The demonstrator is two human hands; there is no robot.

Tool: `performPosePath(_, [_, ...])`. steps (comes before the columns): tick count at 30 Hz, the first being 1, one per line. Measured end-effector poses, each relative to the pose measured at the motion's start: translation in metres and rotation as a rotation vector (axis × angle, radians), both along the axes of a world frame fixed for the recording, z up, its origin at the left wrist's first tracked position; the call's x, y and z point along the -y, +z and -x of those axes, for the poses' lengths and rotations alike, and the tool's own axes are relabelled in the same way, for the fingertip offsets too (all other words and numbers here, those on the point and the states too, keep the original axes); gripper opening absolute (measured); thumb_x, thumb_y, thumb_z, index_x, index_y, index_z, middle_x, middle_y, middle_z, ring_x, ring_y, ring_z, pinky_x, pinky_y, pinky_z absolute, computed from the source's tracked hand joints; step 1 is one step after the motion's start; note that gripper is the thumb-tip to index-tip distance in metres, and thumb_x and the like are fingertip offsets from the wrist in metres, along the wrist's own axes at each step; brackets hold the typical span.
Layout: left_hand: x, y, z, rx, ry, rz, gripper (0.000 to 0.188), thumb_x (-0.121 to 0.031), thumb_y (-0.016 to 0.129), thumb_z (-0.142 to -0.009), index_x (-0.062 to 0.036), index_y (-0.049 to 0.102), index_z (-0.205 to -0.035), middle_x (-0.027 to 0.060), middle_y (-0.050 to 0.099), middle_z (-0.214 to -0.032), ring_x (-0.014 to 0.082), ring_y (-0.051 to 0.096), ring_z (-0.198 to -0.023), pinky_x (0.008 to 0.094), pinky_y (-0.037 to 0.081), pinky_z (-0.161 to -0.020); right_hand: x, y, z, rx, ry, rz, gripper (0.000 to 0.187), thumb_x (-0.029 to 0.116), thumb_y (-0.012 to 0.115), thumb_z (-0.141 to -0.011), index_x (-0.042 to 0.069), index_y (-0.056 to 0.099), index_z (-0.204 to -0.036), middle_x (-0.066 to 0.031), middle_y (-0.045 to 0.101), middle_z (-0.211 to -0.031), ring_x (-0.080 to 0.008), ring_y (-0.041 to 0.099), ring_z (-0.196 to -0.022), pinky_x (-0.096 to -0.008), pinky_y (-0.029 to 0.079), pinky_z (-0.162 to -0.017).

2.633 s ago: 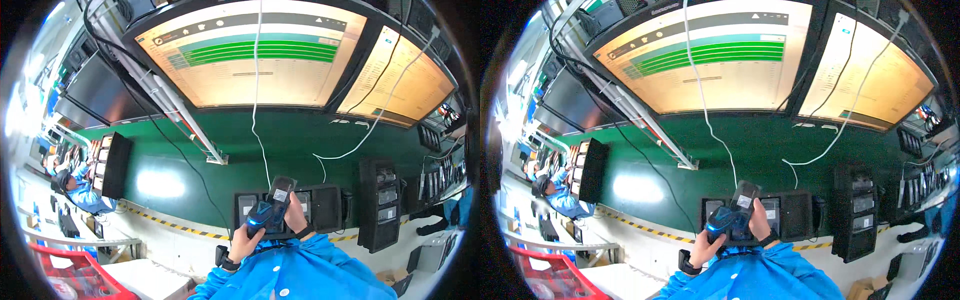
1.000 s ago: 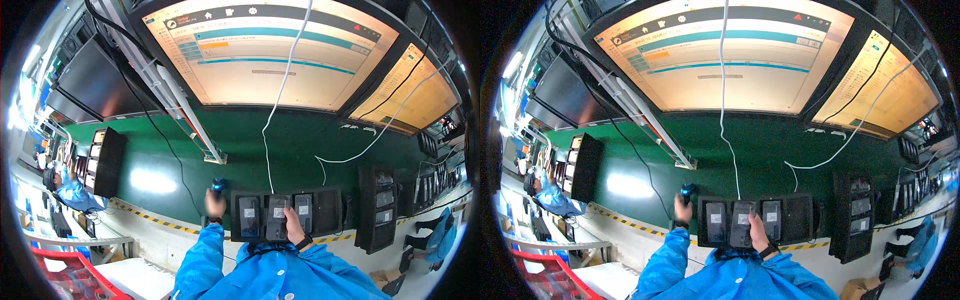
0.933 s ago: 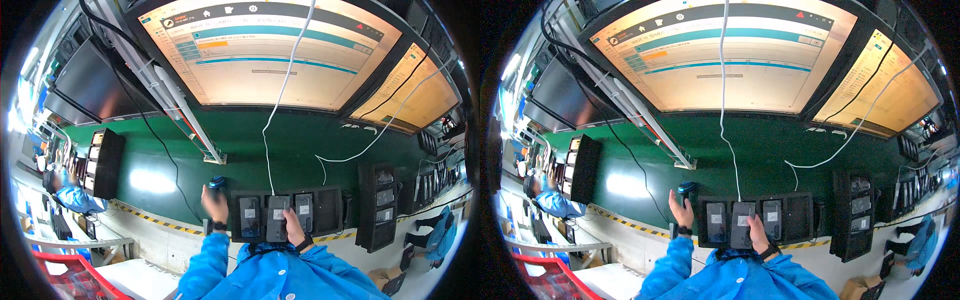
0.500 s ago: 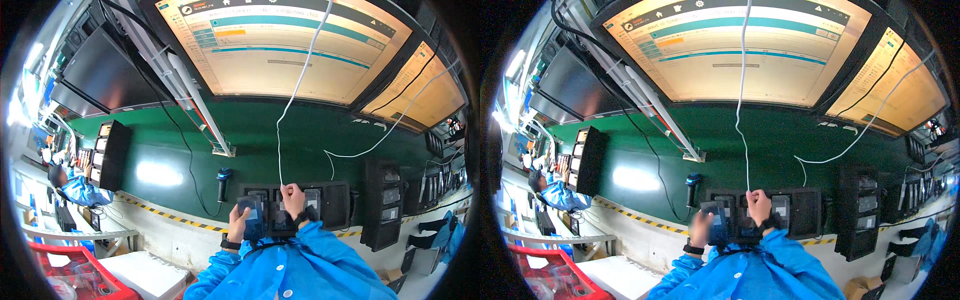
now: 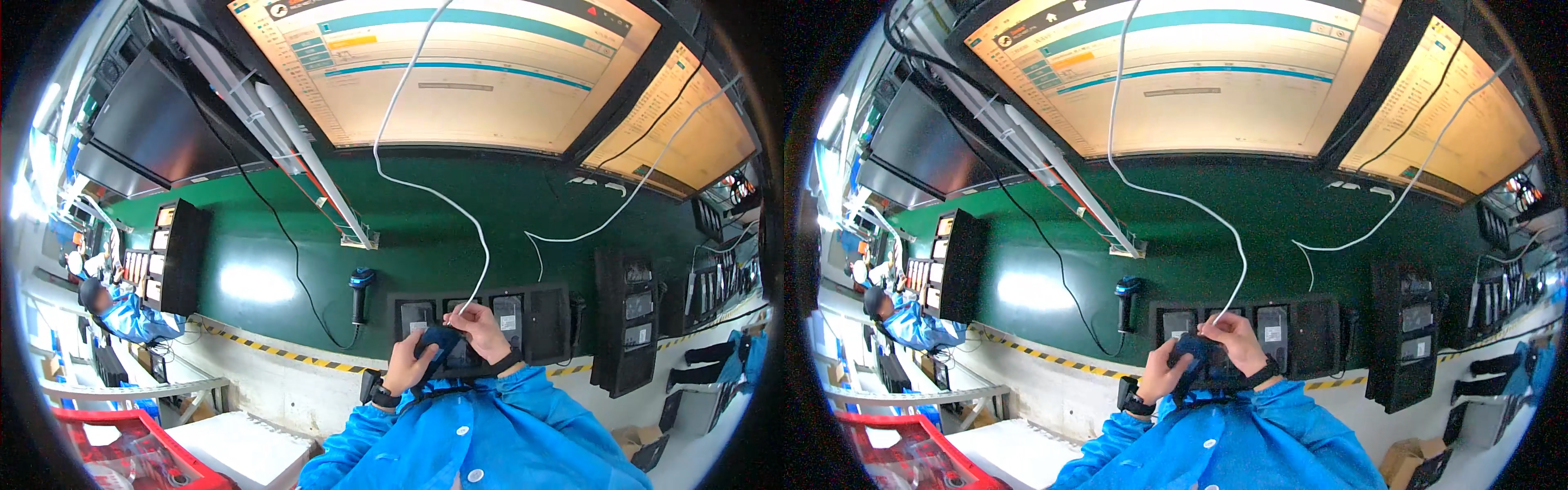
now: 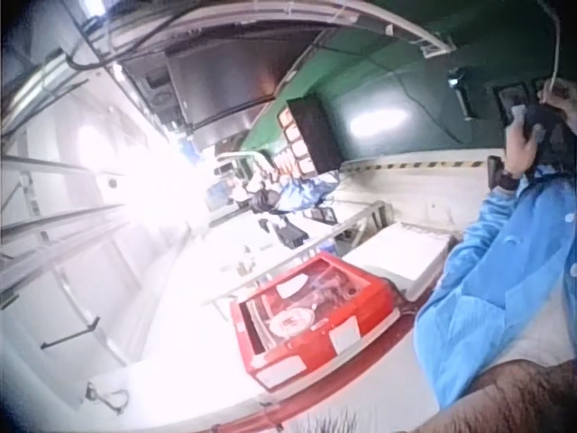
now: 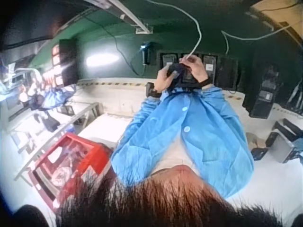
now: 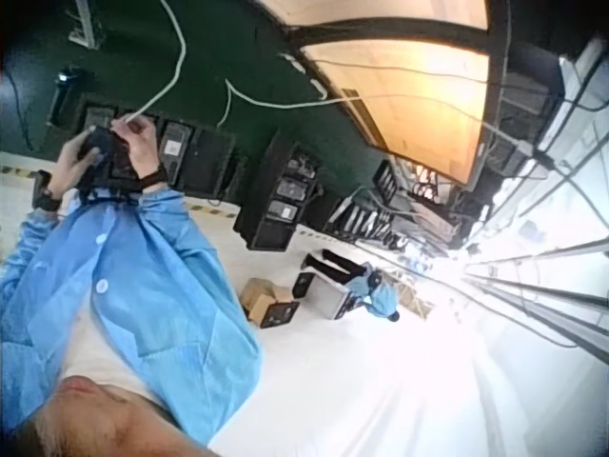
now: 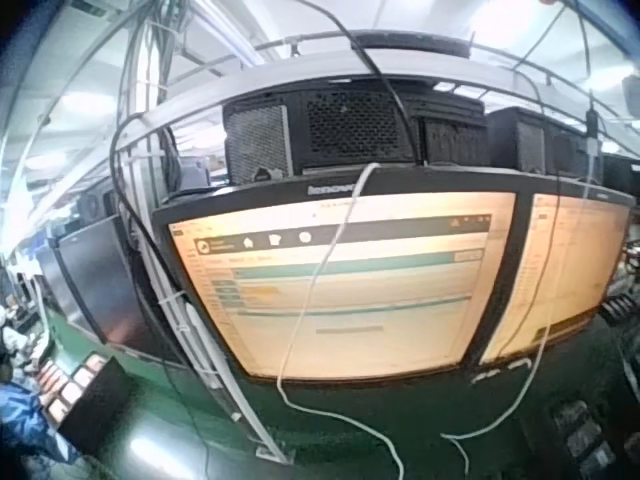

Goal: Testing mobile phones at a production line workstation by scanning and connecting them.

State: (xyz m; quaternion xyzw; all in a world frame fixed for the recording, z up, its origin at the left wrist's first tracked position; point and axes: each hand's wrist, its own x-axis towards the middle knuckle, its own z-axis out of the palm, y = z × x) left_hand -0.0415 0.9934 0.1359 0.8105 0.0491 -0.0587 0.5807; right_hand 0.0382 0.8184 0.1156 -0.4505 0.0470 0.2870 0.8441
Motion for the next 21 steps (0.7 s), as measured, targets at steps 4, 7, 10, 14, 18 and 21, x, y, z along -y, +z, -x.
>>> performPosePath(4, [0.004, 0.001, -0.003, 0.008, -0.057, -0.068, 0.034, -0.019, 0.065, -0.083, 0.0049, 0.056, -0.106, 0.0245, 0.064, -0.085, 0.0364, 0.065, -0.08, 0.0382, 0.049, -0.068, 0.003, 0.009, 0.002, 0.143, 0.028, 0.195, 0.01, 0.008, 0.069, -0.083, 0.001, 0.064, -0.088, -0.0097, 0.067, -0.089, -0.0166, 0.065, -0.085, -0.027, 0.05, -0.079])
performPosePath(7, [0.007, -0.004, -0.005, 0.041, -0.042, 0.006, 0.034, -0.019, 0.065, -0.083, 0.0047, 0.056, -0.107, 0.025, 0.063, -0.085, 0.0372, 0.065, -0.08, 0.0385, 0.049, -0.068, 0.006, 0.009, 0.004, 0.104, -0.057, 0.136, 0.01, 0.007, 0.069, -0.082, 0.001, 0.063, -0.087, -0.0103, 0.067, -0.087, -0.017, 0.065, -0.086, -0.0271, 0.051, -0.079])
performPosePath(10, [0.007, 0.003, -0.008, 0.027, -0.057, 0.011, 0.032, -0.017, 0.066, -0.082, 0.0037, 0.056, -0.105, 0.0219, 0.064, -0.085, 0.0317, 0.064, -0.077, 0.0369, 0.049, -0.071, 0.011, 0.007, 0.003, 0.11, -0.098, 0.121, 0.011, 0.006, 0.071, -0.081, 0.0, 0.064, -0.088, -0.0101, 0.068, -0.088, -0.0155, 0.065, -0.085, -0.0259, 0.051, -0.078])
performPosePath(14, [0.006, 0.004, -0.008, -0.012, -0.082, -0.028, 0.032, -0.017, 0.065, -0.082, 0.0038, 0.056, -0.105, 0.0224, 0.064, -0.086, 0.0346, 0.064, -0.079, 0.0381, 0.049, -0.071, 0.016, 0.001, 0.003, 0.167, 0.01, 0.212, 0.012, 0.005, 0.071, -0.08, -0.001, 0.065, -0.089, -0.0105, 0.068, -0.09, -0.0146, 0.065, -0.085, -0.0252, 0.051, -0.078])
performPosePath(18, [0.006, 0.003, -0.005, -0.002, -0.1, -0.065, 0.03, -0.017, 0.065, -0.082, 0.0039, 0.056, -0.103, 0.0243, 0.063, -0.086, 0.0388, 0.064, -0.083, 0.0398, 0.049, -0.07, 0.023, 0.003, 0.004, 0.153, 0.085, 0.291, 0.015, 0.004, 0.071, -0.079, -0.002, 0.066, -0.091, -0.0124, 0.068, -0.096, -0.0145, 0.065, -0.089, -0.0253, 0.05, -0.079])
performPosePath(21, [0.008, 0.007, -0.004, -0.014, -0.118, -0.08, 0.03, -0.017, 0.065, -0.081, 0.003, 0.057, -0.102, 0.0251, 0.063, -0.084, 0.0409, 0.063, -0.08, 0.0411, 0.049, -0.066, 0.027, -0.003, 0.011, 0.17, 0.084, 0.199, 0.02, 0.006, 0.072, -0.079, -0.003, 0.066, -0.096, -0.0128, 0.067, -0.106, -0.0138, 0.063, -0.094, -0.025, 0.05, -0.08])
